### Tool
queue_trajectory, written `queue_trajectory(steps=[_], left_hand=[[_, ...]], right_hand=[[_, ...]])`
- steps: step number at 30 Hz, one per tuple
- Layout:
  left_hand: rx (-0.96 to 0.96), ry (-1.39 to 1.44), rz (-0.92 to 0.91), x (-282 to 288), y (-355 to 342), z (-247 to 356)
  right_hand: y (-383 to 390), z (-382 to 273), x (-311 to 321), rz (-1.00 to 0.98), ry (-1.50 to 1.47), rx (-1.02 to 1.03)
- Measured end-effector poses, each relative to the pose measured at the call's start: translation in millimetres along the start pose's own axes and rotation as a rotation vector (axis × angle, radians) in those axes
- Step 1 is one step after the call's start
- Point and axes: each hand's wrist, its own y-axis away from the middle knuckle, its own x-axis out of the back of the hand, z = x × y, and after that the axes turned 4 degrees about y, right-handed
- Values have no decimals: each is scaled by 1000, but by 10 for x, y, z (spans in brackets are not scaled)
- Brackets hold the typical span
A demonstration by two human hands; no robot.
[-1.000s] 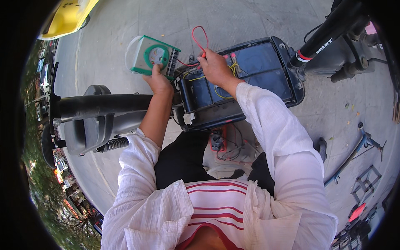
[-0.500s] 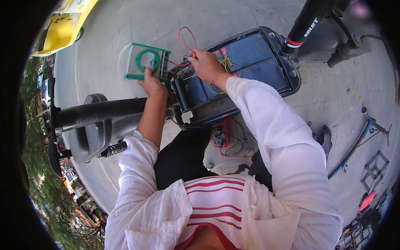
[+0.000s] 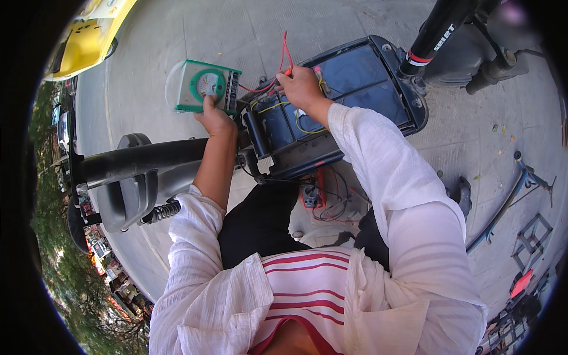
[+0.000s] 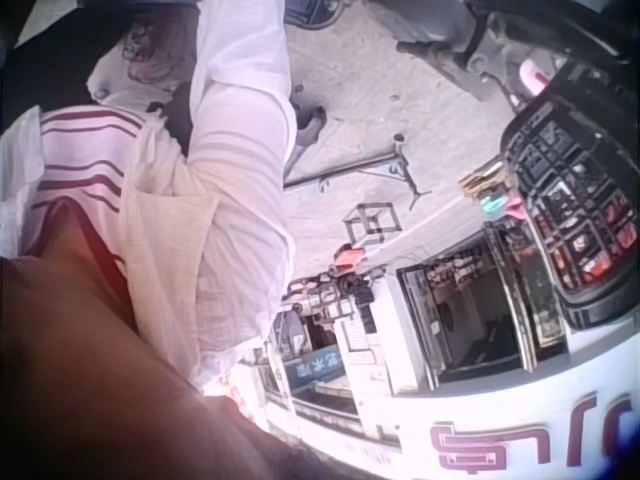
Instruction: The person tests an electric scooter battery using a battery tester and a multimeter. They connect the tester leads to the battery terminals, observe the gauge, and then place the cover back on the battery compartment.
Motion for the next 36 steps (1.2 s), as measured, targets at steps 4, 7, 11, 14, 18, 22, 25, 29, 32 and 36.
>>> queue_trajectory(steps=[4, 7, 11, 14, 18, 22, 25, 29, 32, 36], left_hand=[[-2, -12, 15, -1, -4, -8], [28, -30, 92, -4, -12, -28], [117, 46, 187, 16, -19, -22], [136, 51, 181, 17, -21, -20], [102, -1, 134, -9, -13, -30], [101, -13, 144, 6, 0, -6], [102, -19, 141, 6, -19, -9], [112, 4, 115, 5, -27, -36], [95, 14, 82, 39, -51, -64], [72, 14, 47, 69, -58, -75]], right_hand=[[-6, 8, -13, 20, 176, 65], [0, 52, -45, 87, 230, 189], [19, 64, -70, 85, 201, 198], [9, 79, -58, 76, 151, 173], [31, 78, -33, 82, 310, 287], [161, -145, -70, 33, 545, 380], [206, -265, -67, -18, 523, 353], [218, -225, -45, -22, 649, 477], [213, -203, -91, -27, 696, 547], [183, -200, -108, -28, 660, 533]])
